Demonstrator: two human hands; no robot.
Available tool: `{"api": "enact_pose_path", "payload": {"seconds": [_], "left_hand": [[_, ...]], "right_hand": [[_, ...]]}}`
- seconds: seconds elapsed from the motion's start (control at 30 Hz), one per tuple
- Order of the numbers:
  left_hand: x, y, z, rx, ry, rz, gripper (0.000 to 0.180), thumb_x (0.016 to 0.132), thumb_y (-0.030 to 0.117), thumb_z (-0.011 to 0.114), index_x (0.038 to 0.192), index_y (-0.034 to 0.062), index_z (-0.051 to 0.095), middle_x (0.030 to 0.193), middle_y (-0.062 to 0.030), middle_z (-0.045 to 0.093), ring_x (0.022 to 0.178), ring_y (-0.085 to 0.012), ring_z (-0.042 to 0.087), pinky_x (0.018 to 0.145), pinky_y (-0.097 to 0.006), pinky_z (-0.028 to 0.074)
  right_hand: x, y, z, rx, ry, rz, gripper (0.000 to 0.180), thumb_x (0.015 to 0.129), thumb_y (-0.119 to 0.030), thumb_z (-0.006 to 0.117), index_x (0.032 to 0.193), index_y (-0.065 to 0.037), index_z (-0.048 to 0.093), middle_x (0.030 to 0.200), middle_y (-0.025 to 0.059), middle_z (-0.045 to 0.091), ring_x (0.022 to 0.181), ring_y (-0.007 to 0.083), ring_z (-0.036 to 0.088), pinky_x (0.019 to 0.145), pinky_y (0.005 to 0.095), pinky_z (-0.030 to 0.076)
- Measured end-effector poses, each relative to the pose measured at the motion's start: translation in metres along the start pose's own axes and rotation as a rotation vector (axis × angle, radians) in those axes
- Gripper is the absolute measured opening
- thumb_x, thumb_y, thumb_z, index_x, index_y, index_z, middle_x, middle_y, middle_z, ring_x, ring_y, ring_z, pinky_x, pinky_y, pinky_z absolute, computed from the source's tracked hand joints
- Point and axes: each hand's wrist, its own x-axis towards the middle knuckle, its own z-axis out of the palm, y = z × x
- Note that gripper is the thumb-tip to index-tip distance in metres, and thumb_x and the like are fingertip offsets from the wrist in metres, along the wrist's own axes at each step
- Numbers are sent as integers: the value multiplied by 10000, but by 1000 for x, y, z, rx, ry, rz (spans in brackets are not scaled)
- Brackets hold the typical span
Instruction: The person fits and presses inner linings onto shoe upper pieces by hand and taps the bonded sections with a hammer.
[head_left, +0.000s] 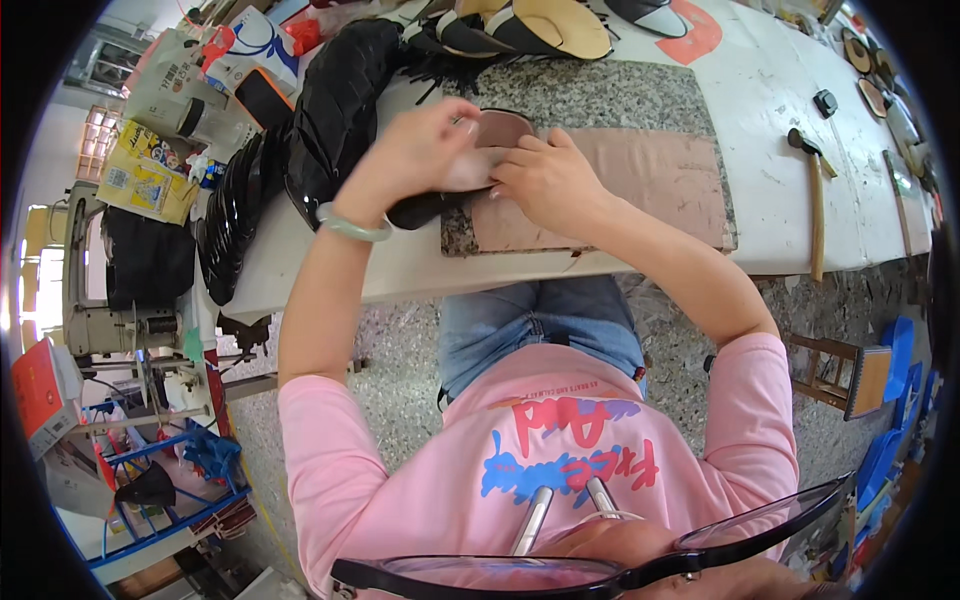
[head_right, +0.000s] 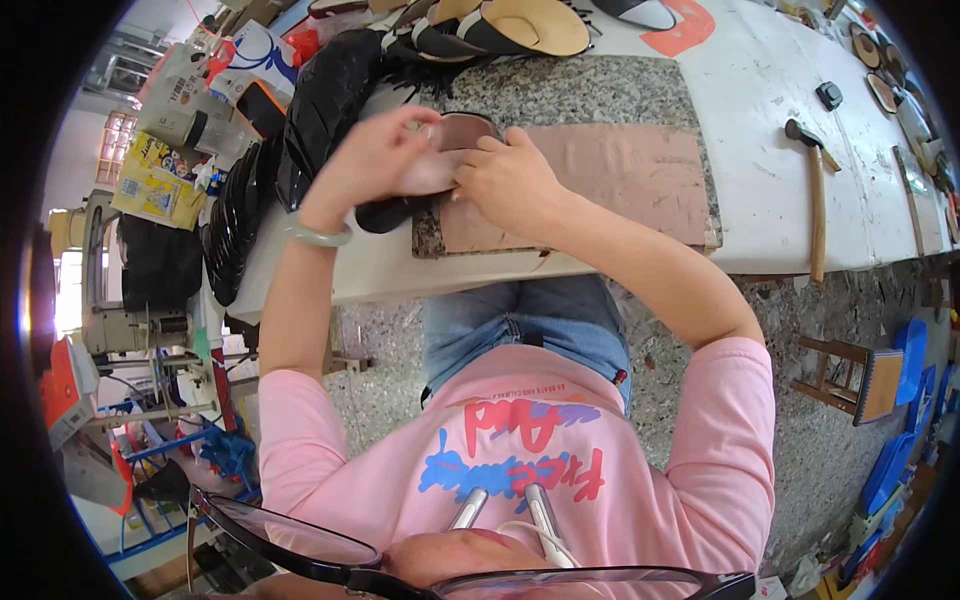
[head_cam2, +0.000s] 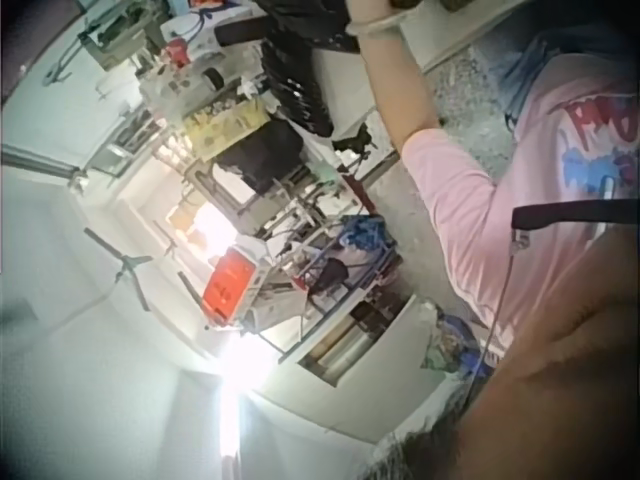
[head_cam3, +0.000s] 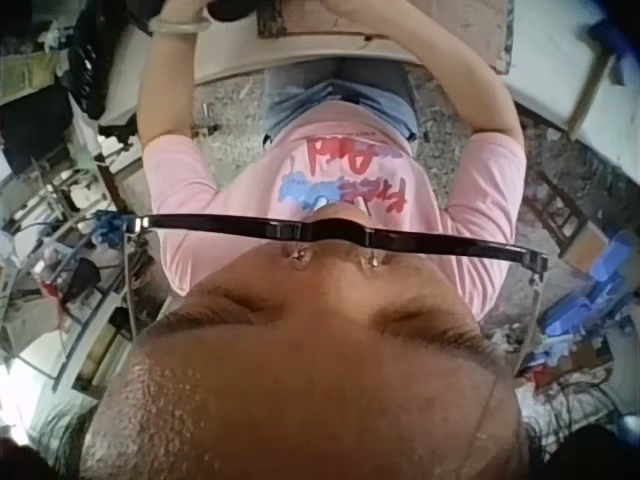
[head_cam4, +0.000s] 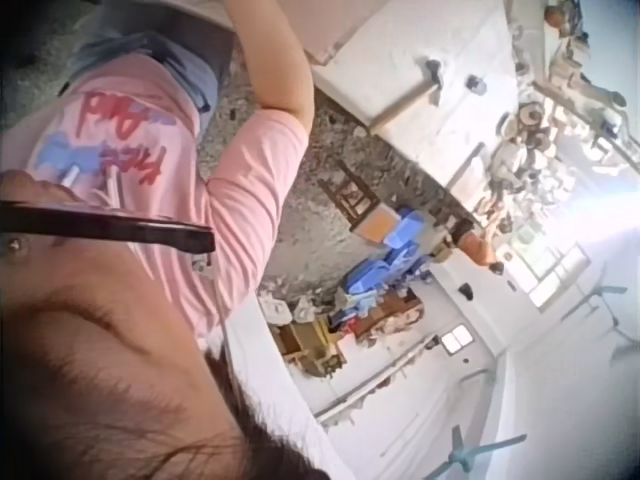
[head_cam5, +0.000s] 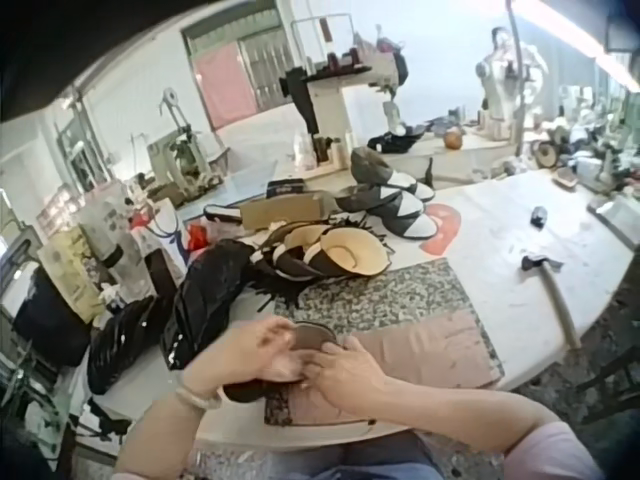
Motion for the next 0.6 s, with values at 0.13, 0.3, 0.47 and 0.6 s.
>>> {"api": "enact_pose_path", "payload": {"seconds": [0.13, 0.3, 0.47, 0.6], "left_hand": [[3, 32, -37, -293, 979, 494, 320, 952, 336, 609, 1062, 37, 643, 894, -56, 684, 782, -140, 633, 702, -283, 501], [9, 29, 67, 8, 456, 540, 257, 858, 260, 689, 957, 25, 657, 932, -94, 655, 778, -249, 622, 793, -346, 498], [26, 40, 85, 166, 405, 423, 343, 790, 349, 719, 888, 22, 682, 880, -137, 656, 777, -338, 625, 775, -413, 500], [48, 47, 67, 379, 97, 315, 385, 756, 402, 736, 758, 19, 701, 788, -165, 674, 782, -345, 657, 713, -417, 523]], "right_hand": [[-15, 16, -32, 1086, 74, 558, 255, 931, -265, 577, 1057, -53, 644, 922, 74, 664, 869, 206, 628, 801, 365, 459], [-66, 56, -34, 1146, 126, 954, 304, 910, -229, 619, 1142, -33, 604, 975, 96, 674, 919, 215, 637, 830, 350, 478], [-47, 54, -64, 170, 394, 335, 398, 802, -169, 708, 1160, -37, 597, 1034, 95, 664, 1038, 260, 601, 929, 404, 450], [-11, 54, -59, -3, -270, 169, 218, 734, -159, 716, 935, -81, 682, 1004, 75, 664, 1068, 266, 587, 939, 438, 436]]}}
